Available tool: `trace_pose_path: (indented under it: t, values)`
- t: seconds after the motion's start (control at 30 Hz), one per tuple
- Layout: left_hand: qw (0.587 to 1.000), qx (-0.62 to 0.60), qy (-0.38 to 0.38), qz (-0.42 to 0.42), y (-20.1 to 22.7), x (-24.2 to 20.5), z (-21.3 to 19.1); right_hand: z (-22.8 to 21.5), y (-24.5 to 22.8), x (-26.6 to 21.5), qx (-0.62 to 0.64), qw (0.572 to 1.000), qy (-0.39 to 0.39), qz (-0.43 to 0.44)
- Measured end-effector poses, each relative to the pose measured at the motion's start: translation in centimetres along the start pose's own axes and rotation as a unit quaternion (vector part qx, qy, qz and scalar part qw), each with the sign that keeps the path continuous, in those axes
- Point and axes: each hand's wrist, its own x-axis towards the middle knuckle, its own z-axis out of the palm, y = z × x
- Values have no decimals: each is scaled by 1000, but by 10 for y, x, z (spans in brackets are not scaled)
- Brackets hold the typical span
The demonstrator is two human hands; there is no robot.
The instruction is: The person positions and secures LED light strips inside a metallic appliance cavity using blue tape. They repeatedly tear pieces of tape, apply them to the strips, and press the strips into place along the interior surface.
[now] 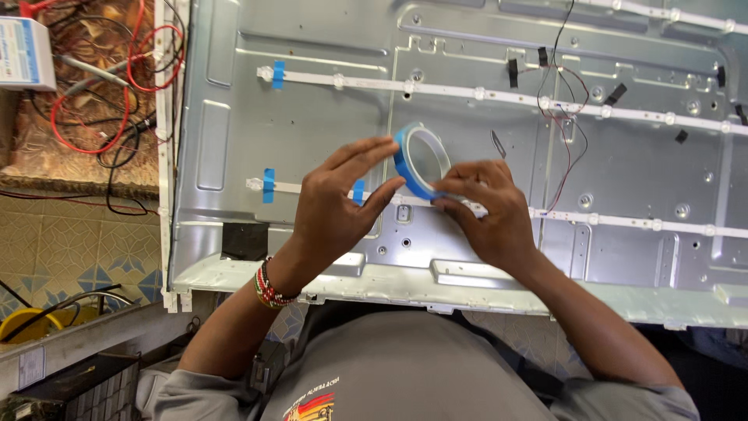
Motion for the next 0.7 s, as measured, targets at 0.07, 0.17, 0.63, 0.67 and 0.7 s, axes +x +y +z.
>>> trace_pose_path:
  t: [0.07,0.17,0.63,0.67,0.7]
  values:
    - [1000,0,10,1,8,3,-2,-4,-16,-7,7,1000,12,22]
    - [998,-53,41,16,23,7,-8,-4,-26,-9,49,998,35,8]
    - [906,43,-414,-74,82,-18,-75,-21,-95,-37,339,895,-287,34]
    - [905,42,-416,-73,87,-21,-75,-22,-67,-38,340,896,-285,36]
    - [893,59,-441,-73,92,-24,-76,-23,-41,-41,313,897,-304,73]
